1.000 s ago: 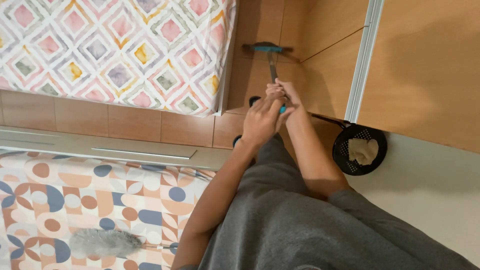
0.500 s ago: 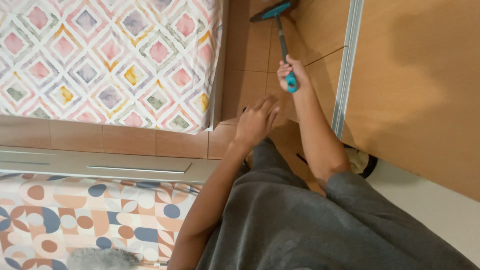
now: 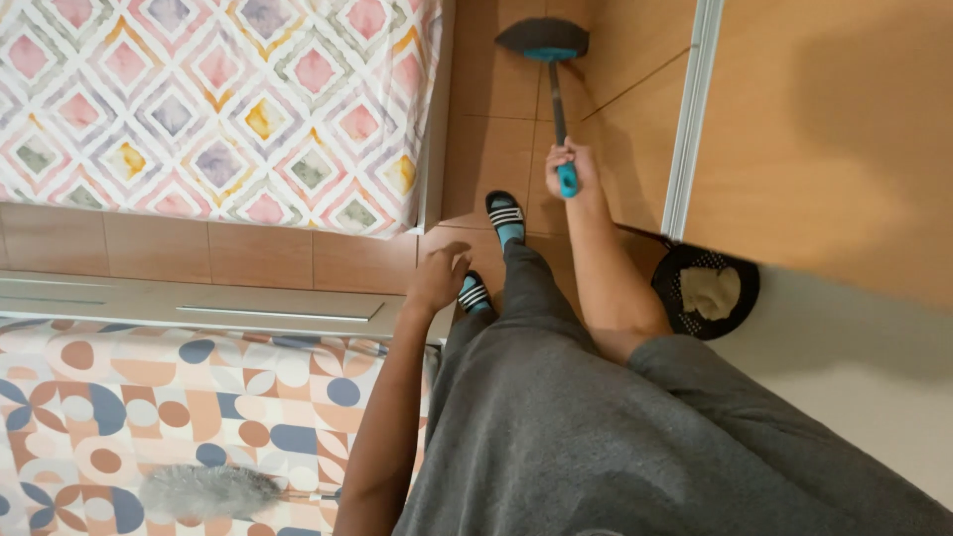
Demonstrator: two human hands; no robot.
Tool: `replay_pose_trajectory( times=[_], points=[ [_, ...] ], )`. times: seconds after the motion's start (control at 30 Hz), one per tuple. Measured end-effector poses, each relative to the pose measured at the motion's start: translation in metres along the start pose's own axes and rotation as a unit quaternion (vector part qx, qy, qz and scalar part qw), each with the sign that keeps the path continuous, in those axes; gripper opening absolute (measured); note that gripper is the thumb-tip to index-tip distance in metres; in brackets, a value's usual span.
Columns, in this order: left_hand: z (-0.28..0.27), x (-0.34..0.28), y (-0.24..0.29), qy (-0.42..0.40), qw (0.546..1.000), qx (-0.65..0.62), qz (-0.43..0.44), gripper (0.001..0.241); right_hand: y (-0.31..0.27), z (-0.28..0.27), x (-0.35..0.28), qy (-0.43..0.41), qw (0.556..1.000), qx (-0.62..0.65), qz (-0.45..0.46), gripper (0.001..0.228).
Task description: The person uses a feather duster to clean the wall and a pillow on a bed. They then switch to a broom to sweep the tiled floor around the beds and near a small stool.
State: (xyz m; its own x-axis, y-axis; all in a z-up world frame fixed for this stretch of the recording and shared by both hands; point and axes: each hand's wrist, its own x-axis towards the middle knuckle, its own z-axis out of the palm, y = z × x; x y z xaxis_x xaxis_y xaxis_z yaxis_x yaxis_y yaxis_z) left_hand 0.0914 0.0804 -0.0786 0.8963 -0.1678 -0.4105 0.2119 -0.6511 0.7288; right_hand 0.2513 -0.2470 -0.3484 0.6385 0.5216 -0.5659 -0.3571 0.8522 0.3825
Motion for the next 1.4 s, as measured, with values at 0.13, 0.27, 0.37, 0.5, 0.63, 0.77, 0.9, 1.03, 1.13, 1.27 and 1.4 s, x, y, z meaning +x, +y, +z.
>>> replay_pose_trajectory(
  times=[0.13,0.27,0.37,0.5,0.63,0.77,0.9,1.03,1.13,1.27,1.4],
  points=[
    [0.012,-0.020,0.030,0.017,0.999,-0.015,0.049,0.030,0.074,-0.033,-0.034,0.055,0.997,-0.036,-0.027,0.028],
    [0.029,-0.061,0.065,-0.004,0.997,-0.009,0.072,0.038,0.134,-0.061,-0.080,0.102,0.990,-0.050,-0.079,0.027],
    [0.034,-0.082,0.079,-0.008,0.994,-0.017,0.103,0.048,0.140,-0.040,-0.108,0.076,0.996,-0.028,-0.043,0.030],
    [0.041,-0.104,0.083,0.110,0.955,-0.085,0.262,0.055,0.153,-0.011,-0.129,0.010,0.999,-0.032,0.010,0.031],
    [0.038,-0.118,0.108,0.120,0.960,-0.116,0.225,0.056,0.157,-0.019,-0.126,0.114,0.934,-0.323,-0.096,0.026],
    [0.067,-0.133,0.095,0.076,0.955,-0.063,0.278,0.041,0.118,-0.107,-0.106,-0.043,0.996,-0.070,0.046,0.031],
    [0.099,-0.161,0.091,0.035,0.972,-0.021,0.230,0.032,0.100,-0.207,-0.120,-0.084,0.992,-0.047,0.077,0.035],
    [0.134,-0.205,0.083,0.032,0.939,-0.003,0.342,0.027,0.219,-0.158,-0.277,0.028,0.933,-0.296,-0.203,0.029],
    [0.169,-0.251,0.081,-0.033,0.929,0.042,0.366,0.031,0.211,-0.183,-0.307,0.066,0.927,-0.327,-0.173,0.030],
    [0.210,-0.298,0.087,0.021,0.898,0.104,0.426,0.031,0.212,-0.224,-0.350,0.120,0.918,-0.355,-0.131,0.032],
    [0.220,-0.338,0.108,0.021,0.906,0.119,0.407,0.029,0.210,-0.244,-0.393,0.168,0.905,-0.377,-0.101,0.034]
  ],
)
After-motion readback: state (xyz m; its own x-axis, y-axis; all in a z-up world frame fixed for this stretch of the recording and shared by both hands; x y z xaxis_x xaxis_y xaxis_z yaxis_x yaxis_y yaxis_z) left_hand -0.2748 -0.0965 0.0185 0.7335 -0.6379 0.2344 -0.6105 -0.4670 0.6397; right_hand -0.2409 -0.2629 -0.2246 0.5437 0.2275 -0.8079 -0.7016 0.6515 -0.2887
